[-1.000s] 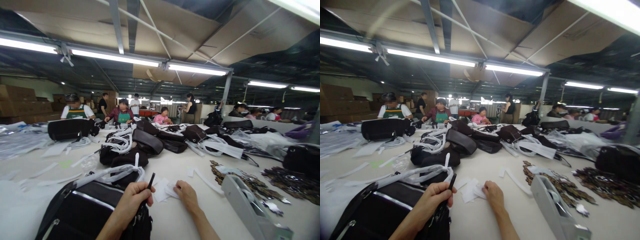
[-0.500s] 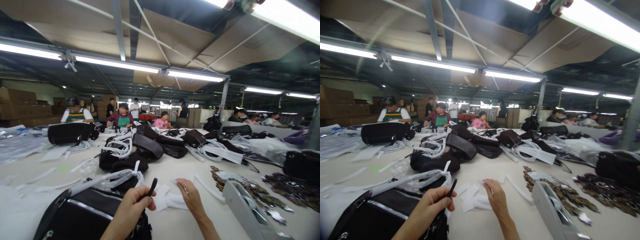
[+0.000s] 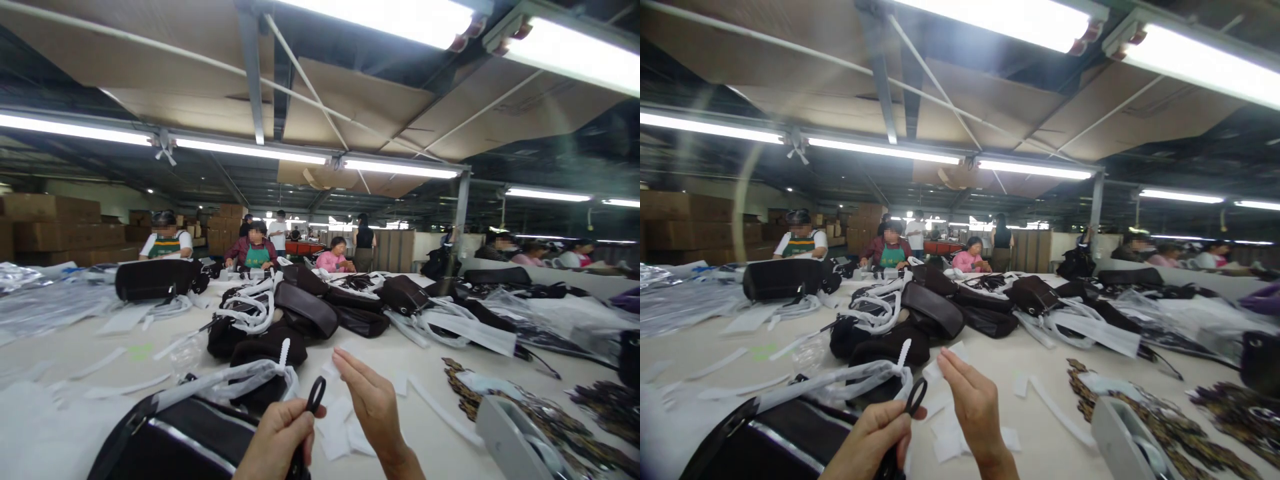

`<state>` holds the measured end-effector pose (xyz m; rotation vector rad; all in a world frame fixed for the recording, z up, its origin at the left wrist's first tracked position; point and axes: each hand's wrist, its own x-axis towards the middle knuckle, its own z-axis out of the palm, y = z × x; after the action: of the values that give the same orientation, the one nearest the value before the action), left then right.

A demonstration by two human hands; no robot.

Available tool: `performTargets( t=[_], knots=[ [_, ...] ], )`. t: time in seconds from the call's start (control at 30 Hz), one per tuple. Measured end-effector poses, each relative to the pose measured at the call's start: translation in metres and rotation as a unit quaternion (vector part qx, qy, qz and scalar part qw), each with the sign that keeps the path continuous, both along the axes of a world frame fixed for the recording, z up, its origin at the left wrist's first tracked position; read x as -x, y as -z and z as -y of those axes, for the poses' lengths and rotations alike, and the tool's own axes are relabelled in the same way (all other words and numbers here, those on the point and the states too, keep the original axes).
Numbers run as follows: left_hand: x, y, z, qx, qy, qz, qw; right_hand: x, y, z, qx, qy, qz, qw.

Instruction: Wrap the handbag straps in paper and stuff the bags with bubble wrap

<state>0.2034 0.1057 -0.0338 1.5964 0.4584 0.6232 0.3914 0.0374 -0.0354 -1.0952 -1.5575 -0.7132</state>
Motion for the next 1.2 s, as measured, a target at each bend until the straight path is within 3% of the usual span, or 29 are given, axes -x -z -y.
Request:
performTargets(
  t=[0.13, 0.3, 0.43, 0.53, 0.87, 1.07, 1.2],
  knots=[
    [-0.002, -0.004, 0.001, -0.024, -0.011, -0.022, 0.999, -0.006, -0.002, -0.007, 0.001, 0.009, 0.059, 0.998],
    [0.001, -0.007, 0.006, -0.060, -0.019, -0.028, 0.998, -0.014, -0.020, 0.005, 0.055, 0.049, 0.096, 0.993],
    [0.006, -0.014, 0.015, -0.181, -0.058, -0.078, 0.979, -0.014, -0.034, 0.023, 0.145, 0.087, 0.134, 0.976],
    [0.007, -0.018, 0.020, -0.241, -0.080, -0.121, 0.960, -0.009, -0.043, 0.033, 0.168, 0.094, 0.152, 0.969],
    [0.007, -0.018, 0.024, -0.257, -0.106, -0.134, 0.951, 0.016, -0.053, 0.038, 0.178, 0.086, 0.172, 0.965],
    [0.005, -0.016, 0.023, -0.207, -0.103, -0.110, 0.967, 0.021, -0.057, 0.043, 0.166, 0.053, 0.193, 0.966],
    [0.005, -0.015, 0.024, -0.217, -0.092, -0.110, 0.965, 0.025, -0.058, 0.048, 0.183, 0.055, 0.187, 0.964]
  ],
)
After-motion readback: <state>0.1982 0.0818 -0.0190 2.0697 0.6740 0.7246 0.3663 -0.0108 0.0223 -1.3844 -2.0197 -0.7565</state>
